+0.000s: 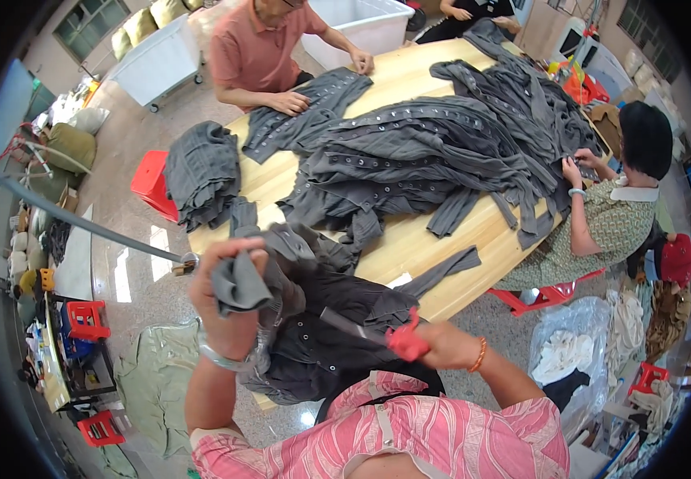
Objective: Trimming excess fabric and tape from grey garment pieces using scissors at a workshop table.
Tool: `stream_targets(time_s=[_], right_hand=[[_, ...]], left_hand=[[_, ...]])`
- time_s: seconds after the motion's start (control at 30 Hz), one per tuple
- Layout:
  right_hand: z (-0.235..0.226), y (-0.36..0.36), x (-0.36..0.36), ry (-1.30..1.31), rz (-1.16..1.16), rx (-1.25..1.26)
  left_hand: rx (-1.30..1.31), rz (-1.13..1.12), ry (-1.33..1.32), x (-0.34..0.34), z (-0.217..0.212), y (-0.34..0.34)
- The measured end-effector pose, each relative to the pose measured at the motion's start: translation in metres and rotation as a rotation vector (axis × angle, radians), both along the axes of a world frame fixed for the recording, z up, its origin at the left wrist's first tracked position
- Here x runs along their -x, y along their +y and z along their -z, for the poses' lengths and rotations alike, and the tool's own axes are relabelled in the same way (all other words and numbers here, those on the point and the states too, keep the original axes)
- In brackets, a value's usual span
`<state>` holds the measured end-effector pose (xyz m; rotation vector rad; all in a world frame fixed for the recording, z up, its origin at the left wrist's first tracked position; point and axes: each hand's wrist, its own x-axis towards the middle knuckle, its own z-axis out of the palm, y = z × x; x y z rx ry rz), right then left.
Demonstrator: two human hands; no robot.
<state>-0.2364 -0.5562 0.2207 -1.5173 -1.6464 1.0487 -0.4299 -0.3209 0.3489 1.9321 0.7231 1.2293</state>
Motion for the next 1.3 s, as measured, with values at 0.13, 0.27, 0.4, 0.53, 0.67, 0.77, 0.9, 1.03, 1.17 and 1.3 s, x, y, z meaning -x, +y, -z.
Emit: stream_targets(time_s=[0.13,0.27,0.4,0.53,0.67,0.77,0.9,1.03,1.17,1.3], right_hand=[[-0.018,0.022,0.055,0.016,-0.392,0.292],[-0.011,0.057,0.095,0.179,-0.471,0.061],[-0.016,0.091,0.11,0.069,-0.424,0.044],[0.011,0.1,0.088,0.113,0.007,-0.41],[0.102,0.087,0.039,0.098,0.174,-0.275],[0.071,0.056,-0.024,-0.023,0.296,-0.264],[0.044,0.032,-0.11,-0.145,0.386,-0.243],[-0.002,-0.012,-0.211,-0.308,0.487,-0.213],[-0.008,-0.041,-0.322,-0.402,0.532,-0.22],[-0.026,-0.075,-0.39,-0.543,0.625,-0.243]], left_hand=[[-0.175,-0.015,-0.154,-0.009,-0.079,-0.007],[-0.243,0.0,-0.262,-0.02,-0.139,-0.026],[0.182,0.367,-0.693,-0.008,-0.166,-0.033],[0.01,0.572,-0.671,-0.019,-0.155,-0.03],[0.375,0.761,-0.791,-0.044,-0.151,-0.015],[0.39,0.545,-0.85,-0.073,-0.134,-0.004],[0.521,0.31,-0.88,-0.121,-0.094,0.033],[0.689,0.362,-0.956,-0.166,-0.074,0.052],[0.705,0.563,-0.995,-0.199,-0.065,0.052],[0.73,1.001,-1.066,-0.234,-0.075,0.042]])
